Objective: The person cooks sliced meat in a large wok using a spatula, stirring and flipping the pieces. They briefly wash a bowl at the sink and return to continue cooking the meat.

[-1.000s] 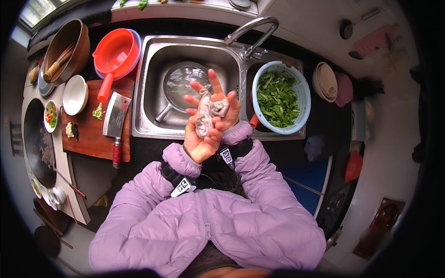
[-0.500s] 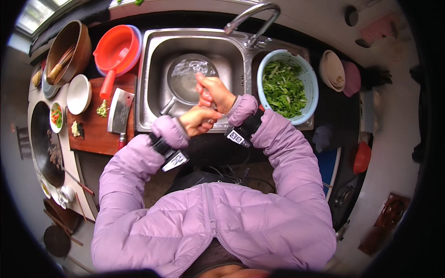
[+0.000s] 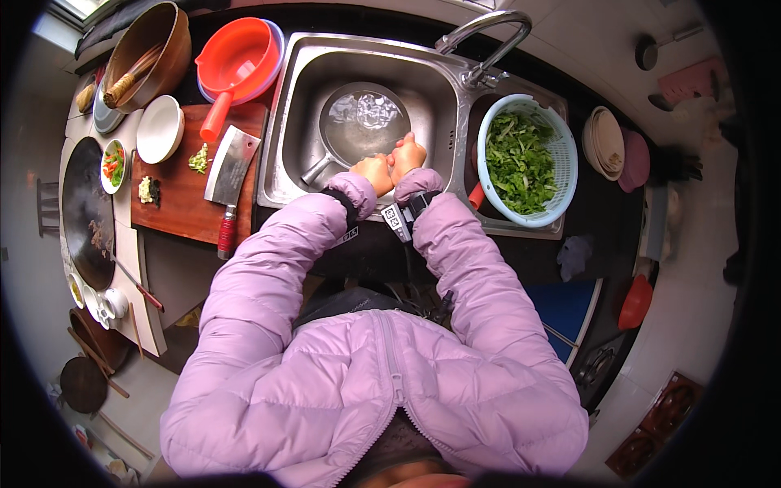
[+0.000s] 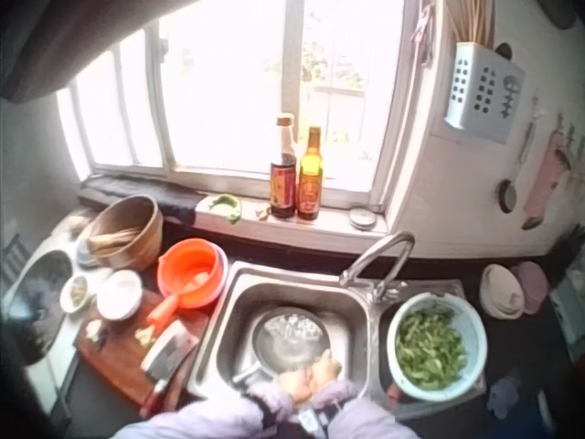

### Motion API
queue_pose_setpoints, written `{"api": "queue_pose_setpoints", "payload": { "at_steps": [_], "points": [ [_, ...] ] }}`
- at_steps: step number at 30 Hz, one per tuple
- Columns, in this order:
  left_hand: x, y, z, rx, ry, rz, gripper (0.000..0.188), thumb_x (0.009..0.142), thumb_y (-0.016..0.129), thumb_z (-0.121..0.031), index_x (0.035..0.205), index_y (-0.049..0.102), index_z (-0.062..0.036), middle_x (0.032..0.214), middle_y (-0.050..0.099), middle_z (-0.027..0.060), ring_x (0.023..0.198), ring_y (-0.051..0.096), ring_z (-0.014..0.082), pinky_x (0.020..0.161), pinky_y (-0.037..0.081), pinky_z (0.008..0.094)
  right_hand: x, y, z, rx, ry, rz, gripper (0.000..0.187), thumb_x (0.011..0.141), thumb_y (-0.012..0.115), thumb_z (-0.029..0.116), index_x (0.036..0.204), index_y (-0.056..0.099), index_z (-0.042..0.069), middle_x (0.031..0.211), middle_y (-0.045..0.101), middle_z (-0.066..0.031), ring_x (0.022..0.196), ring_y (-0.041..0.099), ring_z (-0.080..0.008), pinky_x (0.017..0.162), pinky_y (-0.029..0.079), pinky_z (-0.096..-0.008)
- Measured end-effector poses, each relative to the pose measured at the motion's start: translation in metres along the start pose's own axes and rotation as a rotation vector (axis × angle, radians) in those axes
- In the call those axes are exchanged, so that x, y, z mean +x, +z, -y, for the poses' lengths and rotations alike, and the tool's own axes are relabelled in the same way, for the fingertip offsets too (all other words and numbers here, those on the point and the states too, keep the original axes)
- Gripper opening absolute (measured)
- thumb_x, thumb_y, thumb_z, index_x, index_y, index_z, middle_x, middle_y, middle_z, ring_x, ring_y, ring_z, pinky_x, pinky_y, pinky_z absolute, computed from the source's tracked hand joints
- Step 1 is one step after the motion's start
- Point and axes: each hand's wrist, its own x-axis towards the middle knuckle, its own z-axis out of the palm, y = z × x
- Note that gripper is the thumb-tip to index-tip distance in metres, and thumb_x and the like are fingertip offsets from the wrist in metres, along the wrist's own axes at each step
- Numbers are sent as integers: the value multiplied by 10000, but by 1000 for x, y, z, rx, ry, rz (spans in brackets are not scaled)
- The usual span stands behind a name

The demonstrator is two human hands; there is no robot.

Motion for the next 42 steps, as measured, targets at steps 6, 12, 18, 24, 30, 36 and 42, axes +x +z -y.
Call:
{"api": "queue_pose_setpoints", "payload": {
  "at_steps": [6, 12, 18, 24, 30, 36, 42],
  "points": [
    [2, -8, -6, 189, 191, -181, 322, 728, 560, -294, 883, 491, -20, 791, 592, 227, 828, 571, 360, 673, 456, 442, 10, 3, 2, 235, 129, -173, 347, 868, 437, 378, 722, 449, 63, 561, 436, -48, 457, 432, -174, 423, 386, -292],
    [-21, -54, -10, -939, -289, 540, 393, 761, 571, -433, 854, 519, -54, 589, 504, 50, 452, 488, 136, 392, 417, 277, -20, -12, 62, -100, 328, 579, 443, 821, 475, 461, 955, 487, 39, 871, 543, -115, 799, 543, -239, 712, 453, -373],
    [-67, -87, -28, -1966, -159, 1217, 420, 835, 423, -487, 960, 458, -87, 612, 378, 47, 421, 350, 110, 336, 274, 199, -80, 0, 86, 125, 392, 1142, 568, 794, 495, 491, 1186, 417, 89, 1100, 507, -177, 1026, 495, -345, 853, 417, -443],
    [-98, -90, -56, -2359, 191, 1360, 457, 836, 429, -486, 1011, 415, -64, 621, 395, 46, 422, 387, 114, 327, 346, 205, -122, 13, 84, 573, 322, 1518, 531, 812, 528, 368, 1277, 366, 167, 1256, 390, -207, 1114, 410, -407, 915, 354, -494],
    [-131, -116, -61, -2307, 7, 1312, 323, 694, 620, -89, 916, 387, -65, 700, 410, 43, 542, 419, 132, 346, 350, 198, -160, 8, 114, 60, 136, 1467, 285, 855, 513, 267, 872, 572, -12, 460, 426, -9, 505, 511, -139, 504, 422, -263],
    [-117, -132, -51, -1657, -269, 1045, 126, 784, 561, -104, 814, 447, -58, 567, 354, 21, 484, 333, 100, 376, 219, 176, -169, 18, 115, -233, -9, 1231, 383, 890, 439, 329, 697, 492, 2, 391, 333, 27, 312, 295, -42, 314, 251, -201],
    [-67, -89, -41, -1234, -240, 431, 152, 628, 516, 27, 665, 438, -98, 491, 365, -11, 364, 332, 84, 320, 197, 213, -113, 28, 75, -200, -191, 879, 318, 889, 431, 245, 652, 456, 33, 414, 353, 2, 296, 319, -79, 281, 242, -237]
  ]
}}
